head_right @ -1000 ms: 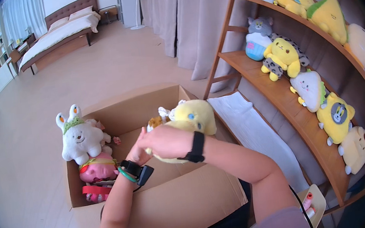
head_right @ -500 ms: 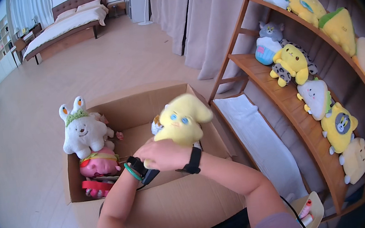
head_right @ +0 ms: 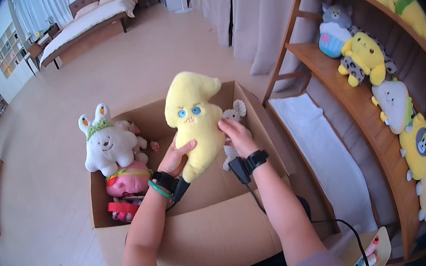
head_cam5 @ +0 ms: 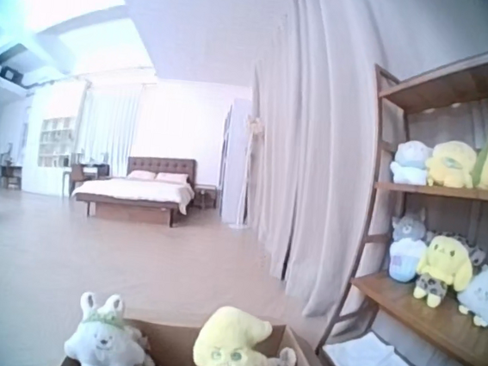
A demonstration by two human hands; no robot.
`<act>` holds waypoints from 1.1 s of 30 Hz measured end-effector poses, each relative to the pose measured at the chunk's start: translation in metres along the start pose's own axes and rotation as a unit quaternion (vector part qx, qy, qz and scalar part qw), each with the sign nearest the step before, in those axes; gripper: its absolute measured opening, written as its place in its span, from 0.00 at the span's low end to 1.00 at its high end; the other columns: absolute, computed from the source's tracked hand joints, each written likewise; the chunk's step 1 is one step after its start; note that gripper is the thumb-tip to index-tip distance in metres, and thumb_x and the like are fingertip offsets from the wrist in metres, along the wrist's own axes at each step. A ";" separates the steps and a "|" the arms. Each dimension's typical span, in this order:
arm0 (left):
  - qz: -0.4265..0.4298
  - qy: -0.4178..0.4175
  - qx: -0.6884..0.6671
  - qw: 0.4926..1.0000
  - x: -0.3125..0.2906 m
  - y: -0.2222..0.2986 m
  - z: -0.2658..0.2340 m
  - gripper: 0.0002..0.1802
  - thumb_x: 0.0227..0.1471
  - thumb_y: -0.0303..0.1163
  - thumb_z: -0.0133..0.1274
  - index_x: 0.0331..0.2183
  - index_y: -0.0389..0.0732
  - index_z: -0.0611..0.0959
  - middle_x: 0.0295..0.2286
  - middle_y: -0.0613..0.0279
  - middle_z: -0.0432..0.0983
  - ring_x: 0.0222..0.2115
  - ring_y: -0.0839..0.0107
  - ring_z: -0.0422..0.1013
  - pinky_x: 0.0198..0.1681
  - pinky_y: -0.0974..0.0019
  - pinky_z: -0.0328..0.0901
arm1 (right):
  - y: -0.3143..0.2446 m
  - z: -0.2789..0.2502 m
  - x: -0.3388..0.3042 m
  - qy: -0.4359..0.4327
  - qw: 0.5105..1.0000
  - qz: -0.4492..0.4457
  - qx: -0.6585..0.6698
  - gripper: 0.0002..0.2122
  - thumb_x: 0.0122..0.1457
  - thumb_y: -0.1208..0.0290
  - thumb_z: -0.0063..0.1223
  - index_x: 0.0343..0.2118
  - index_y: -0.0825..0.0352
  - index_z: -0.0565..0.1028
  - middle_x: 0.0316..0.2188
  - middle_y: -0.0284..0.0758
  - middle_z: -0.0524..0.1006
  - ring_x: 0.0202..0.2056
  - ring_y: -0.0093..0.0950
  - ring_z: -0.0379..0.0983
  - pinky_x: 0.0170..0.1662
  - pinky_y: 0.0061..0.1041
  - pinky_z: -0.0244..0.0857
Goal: Packing plush toys from a shelf into a cardboard box.
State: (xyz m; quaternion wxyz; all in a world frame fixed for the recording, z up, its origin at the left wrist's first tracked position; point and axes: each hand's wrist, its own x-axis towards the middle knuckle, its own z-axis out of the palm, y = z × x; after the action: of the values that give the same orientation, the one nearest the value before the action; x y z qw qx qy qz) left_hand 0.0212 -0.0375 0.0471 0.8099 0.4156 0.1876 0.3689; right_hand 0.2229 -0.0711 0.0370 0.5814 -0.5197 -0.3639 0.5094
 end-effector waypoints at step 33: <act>0.044 0.073 0.312 0.946 0.007 -0.013 -0.027 0.39 0.41 0.24 0.57 0.52 0.34 0.56 0.42 0.53 0.66 0.40 0.69 0.66 0.42 0.69 0.63 | 0.007 -0.002 -0.001 -0.087 0.994 0.062 0.038 0.27 0.50 0.67 0.55 0.51 0.64 0.56 0.46 0.38 0.65 0.46 0.29 0.65 0.43 0.33 0.65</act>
State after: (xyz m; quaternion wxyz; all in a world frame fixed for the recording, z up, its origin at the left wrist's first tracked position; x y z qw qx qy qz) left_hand 0.0152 -0.0224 0.0204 0.6073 0.6272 0.3332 0.3562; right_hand 0.2235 -0.0725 0.0299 0.5343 -0.4729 -0.3606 0.6008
